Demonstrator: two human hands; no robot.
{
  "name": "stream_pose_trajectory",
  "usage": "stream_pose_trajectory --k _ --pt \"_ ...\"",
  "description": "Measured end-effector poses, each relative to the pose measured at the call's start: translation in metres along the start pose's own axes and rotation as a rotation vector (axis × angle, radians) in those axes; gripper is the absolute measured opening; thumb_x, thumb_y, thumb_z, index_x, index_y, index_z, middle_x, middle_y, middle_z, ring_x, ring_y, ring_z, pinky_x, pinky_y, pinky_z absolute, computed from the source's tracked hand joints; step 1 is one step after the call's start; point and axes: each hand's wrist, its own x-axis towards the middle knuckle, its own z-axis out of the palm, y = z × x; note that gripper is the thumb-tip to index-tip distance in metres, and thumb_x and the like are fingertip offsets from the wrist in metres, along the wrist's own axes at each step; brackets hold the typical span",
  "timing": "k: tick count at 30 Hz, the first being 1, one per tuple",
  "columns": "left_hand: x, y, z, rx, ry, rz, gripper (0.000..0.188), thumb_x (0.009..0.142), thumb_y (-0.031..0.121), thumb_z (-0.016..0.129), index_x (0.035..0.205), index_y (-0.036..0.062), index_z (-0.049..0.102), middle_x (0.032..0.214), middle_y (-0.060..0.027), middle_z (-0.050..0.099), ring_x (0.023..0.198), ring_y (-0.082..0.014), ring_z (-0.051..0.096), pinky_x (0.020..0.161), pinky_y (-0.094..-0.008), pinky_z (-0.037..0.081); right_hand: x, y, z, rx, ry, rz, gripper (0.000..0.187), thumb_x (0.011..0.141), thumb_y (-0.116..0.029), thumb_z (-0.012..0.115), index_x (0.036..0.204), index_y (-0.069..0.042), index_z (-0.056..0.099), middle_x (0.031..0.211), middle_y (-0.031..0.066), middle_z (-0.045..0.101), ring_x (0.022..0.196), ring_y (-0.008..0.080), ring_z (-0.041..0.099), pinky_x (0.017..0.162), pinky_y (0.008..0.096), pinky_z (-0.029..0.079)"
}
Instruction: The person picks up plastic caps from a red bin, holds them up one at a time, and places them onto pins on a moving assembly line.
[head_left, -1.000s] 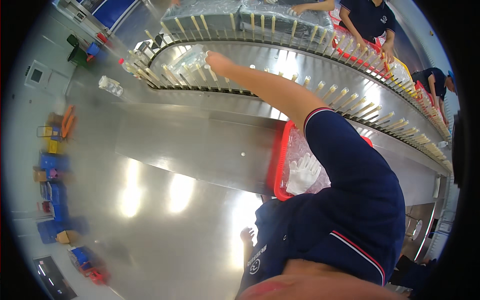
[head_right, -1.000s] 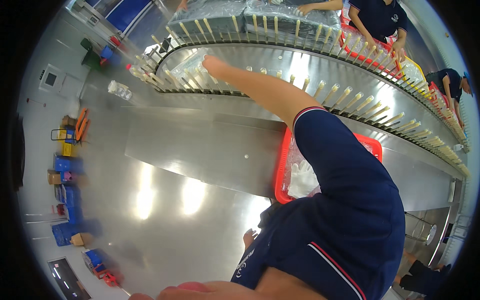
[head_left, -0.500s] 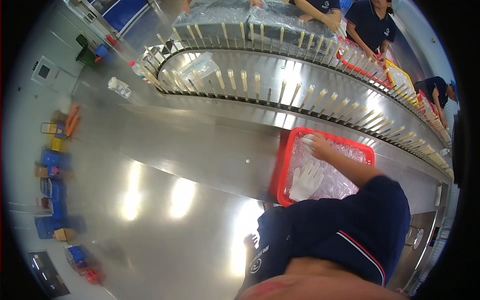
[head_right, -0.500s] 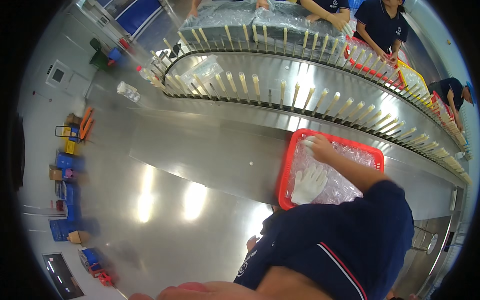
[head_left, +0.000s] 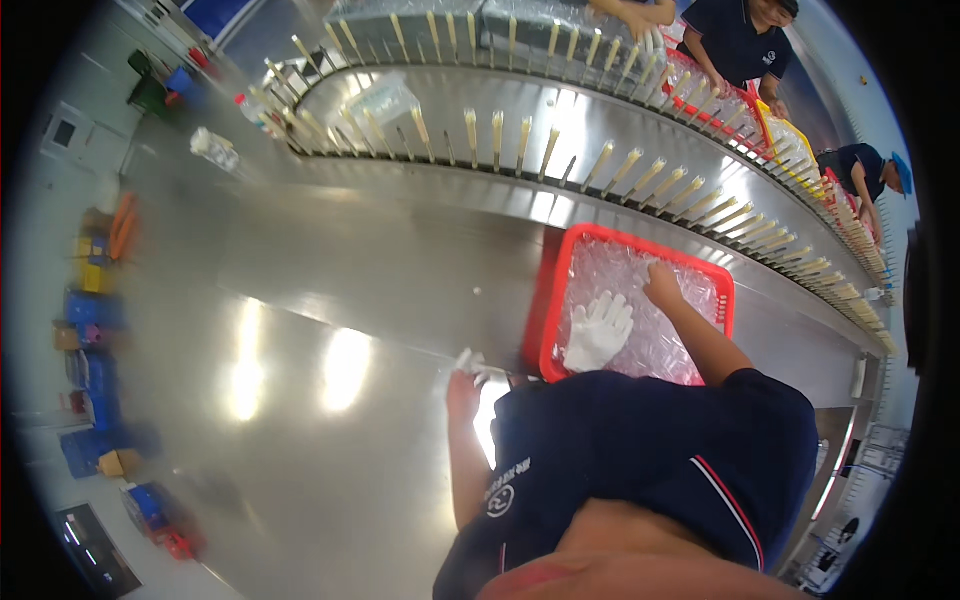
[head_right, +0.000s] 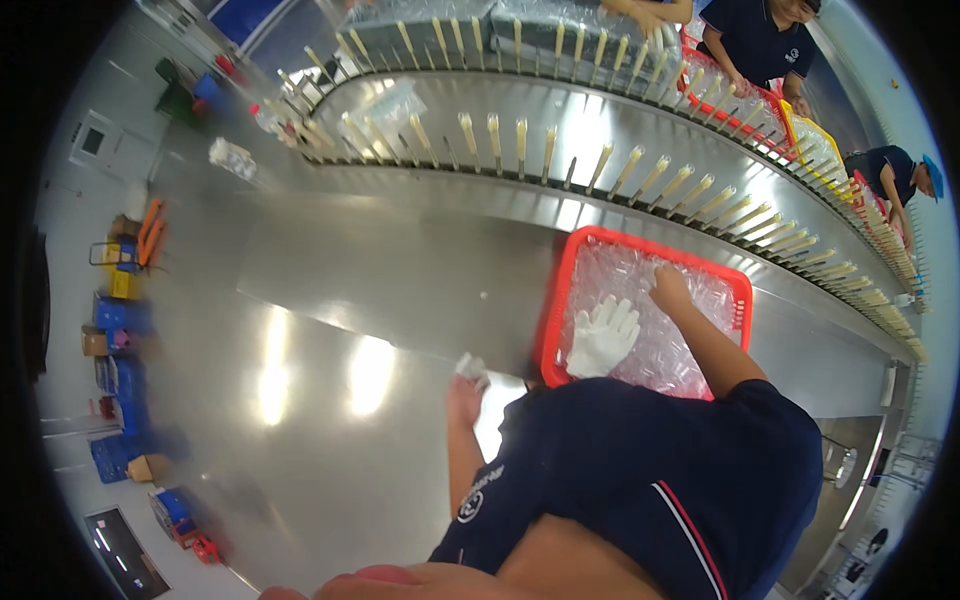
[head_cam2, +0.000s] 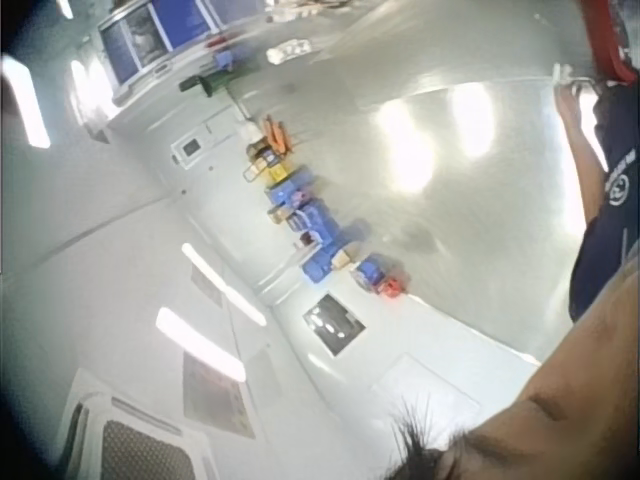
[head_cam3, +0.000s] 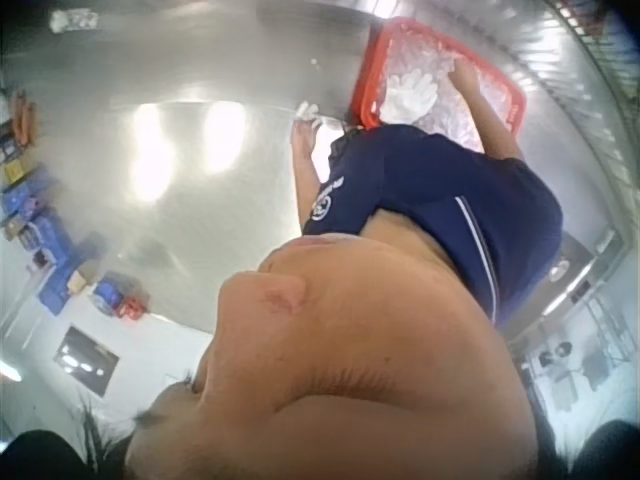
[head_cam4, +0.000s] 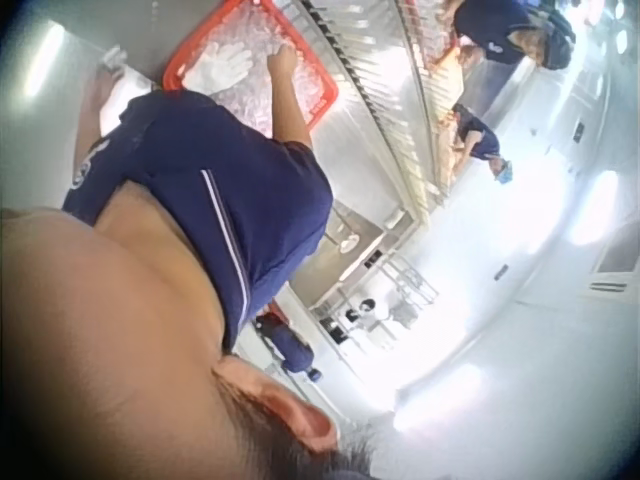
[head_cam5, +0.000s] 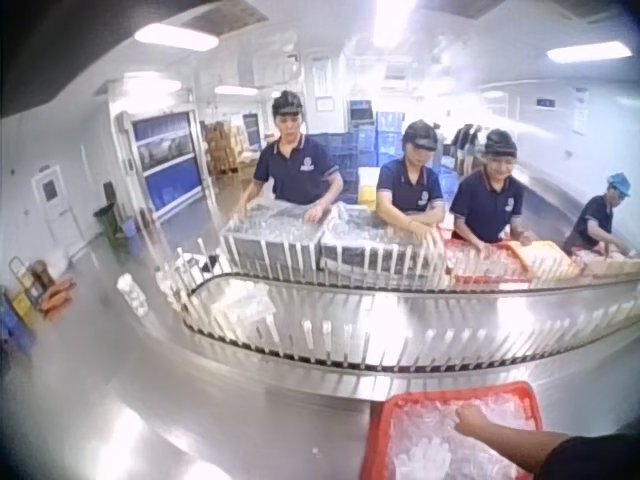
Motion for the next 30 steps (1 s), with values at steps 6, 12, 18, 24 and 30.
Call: stream_pose_trajectory --k 6,12,18,24,30 --pt "-0.085 0.039 -0.032 -0.653 -0.319 -0.170 0.032 0.086 0.020 0.049 0.113 0.0018 0.050 0.107 -0.0147 0.055 0.105 -0.0263 0.047 0.087 -0.0363 0.038 0.011 -0.008 -0.014 0.123 0.161 -0.020 0.030 0.062 -0.006 0.060 0.090 0.002 0.052 0.094 0.0198 0.052 0.091 0.0364 0.050 0.080 0.0414 0.042" --pt "-0.147 -0.092 -0.173 1.116 0.151 -0.421 0.035 0.088 0.023 0.046 0.115 0.0010 0.049 0.112 -0.0151 0.052 0.108 -0.0256 0.045 0.091 -0.0365 0.038 0.010 -0.014 -0.012 0.251 0.205 0.034 0.031 0.065 -0.010 0.063 0.091 0.002 0.053 0.094 0.0193 0.052 0.091 0.0353 0.051 0.080 0.0403 0.042" --pt "-0.084 -0.102 -0.243 1.161 -0.001 -0.223 0.038 0.090 0.026 0.044 0.117 0.0002 0.048 0.117 -0.0154 0.050 0.112 -0.0250 0.044 0.094 -0.0368 0.037 0.017 -0.033 -0.009 0.205 0.107 0.040 0.031 0.066 -0.012 0.063 0.092 0.002 0.055 0.093 0.0194 0.054 0.091 0.0350 0.052 0.080 0.0400 0.043" --pt "0.025 0.121 -0.009 1.061 0.319 0.088 0.035 0.081 0.030 0.056 0.071 -0.0038 0.060 0.057 -0.0109 0.057 0.057 -0.0197 0.059 0.057 -0.0321 0.044 0.024 -0.057 -0.019 0.285 0.189 -0.042 0.034 0.071 -0.017 0.065 0.102 -0.005 0.057 0.082 0.0136 0.055 0.069 0.0259 0.053 0.065 0.0339 0.044" --pt "0.108 0.116 -0.026 1.090 0.479 0.375 0.039 0.080 0.031 0.058 0.065 -0.0050 0.054 0.060 -0.0155 0.055 0.053 -0.0223 0.055 0.053 -0.0350 0.040 0.022 -0.060 -0.006 0.258 0.273 -0.125 0.029 0.068 -0.015 0.066 0.094 -0.004 0.059 0.076 0.0133 0.056 0.066 0.0262 0.054 0.060 0.0357 0.043"
